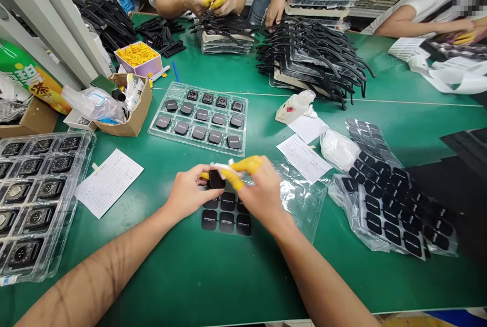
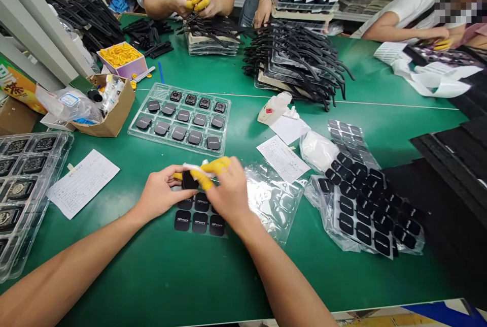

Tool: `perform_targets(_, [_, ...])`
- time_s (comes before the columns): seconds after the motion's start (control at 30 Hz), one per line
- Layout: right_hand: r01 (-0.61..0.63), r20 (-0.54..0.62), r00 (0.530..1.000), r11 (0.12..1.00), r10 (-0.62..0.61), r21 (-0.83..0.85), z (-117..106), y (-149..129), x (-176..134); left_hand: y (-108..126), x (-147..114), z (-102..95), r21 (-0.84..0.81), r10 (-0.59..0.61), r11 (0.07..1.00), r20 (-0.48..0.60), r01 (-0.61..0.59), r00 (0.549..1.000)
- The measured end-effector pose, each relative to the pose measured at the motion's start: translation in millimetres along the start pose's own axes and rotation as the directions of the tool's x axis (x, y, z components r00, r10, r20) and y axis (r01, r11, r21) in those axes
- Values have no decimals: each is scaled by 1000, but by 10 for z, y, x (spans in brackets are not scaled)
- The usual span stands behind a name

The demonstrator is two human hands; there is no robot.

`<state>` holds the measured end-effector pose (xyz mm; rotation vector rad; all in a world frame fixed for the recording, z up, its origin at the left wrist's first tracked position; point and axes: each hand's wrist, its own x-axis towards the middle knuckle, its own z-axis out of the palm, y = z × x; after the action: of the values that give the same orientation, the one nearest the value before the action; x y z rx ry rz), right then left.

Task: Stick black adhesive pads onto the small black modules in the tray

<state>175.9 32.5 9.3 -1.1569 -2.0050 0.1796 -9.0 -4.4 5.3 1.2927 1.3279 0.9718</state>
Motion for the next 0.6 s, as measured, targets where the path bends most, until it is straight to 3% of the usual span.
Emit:
perform_targets(0.1, [-19, 94, 995, 998, 25, -65, -1, 47, 8, 11, 3, -1, -28, -10, 1000, 3, 10, 1000])
perform_targets(0.17, [-131, 31, 989, 962, 143, -237, -63, 122, 32, 15, 0, -3, -50, -10, 999, -10, 10, 1000])
perform_targets(0.23, [-181, 5, 982, 941, 190, -287, -174, 168, 44, 5, -10, -4, -57, 26, 998, -14, -27, 1000])
perform_targets(0.33, [-118, 211, 968, 989, 134, -86, -302, 104, 10, -36, -25, -3, -36, 136, 990, 26, -135, 990])
perform_targets(0.4, [-144, 315, 941, 989, 125, 39, -313, 21, -19, -65, -31, -3, -4, 214, 977, 37, -214, 976])
perform_targets(0.5, [-284, 312, 917, 956, 249, 71, -285, -30, -27, -82, -43, 1, 103, 327, 939, 39, -329, 944])
perform_targets(0.6, [-360, 296, 898, 931, 327, 64, -290, 13, -7, -71, -66, 6, 209, 414, 879, 107, -428, 904])
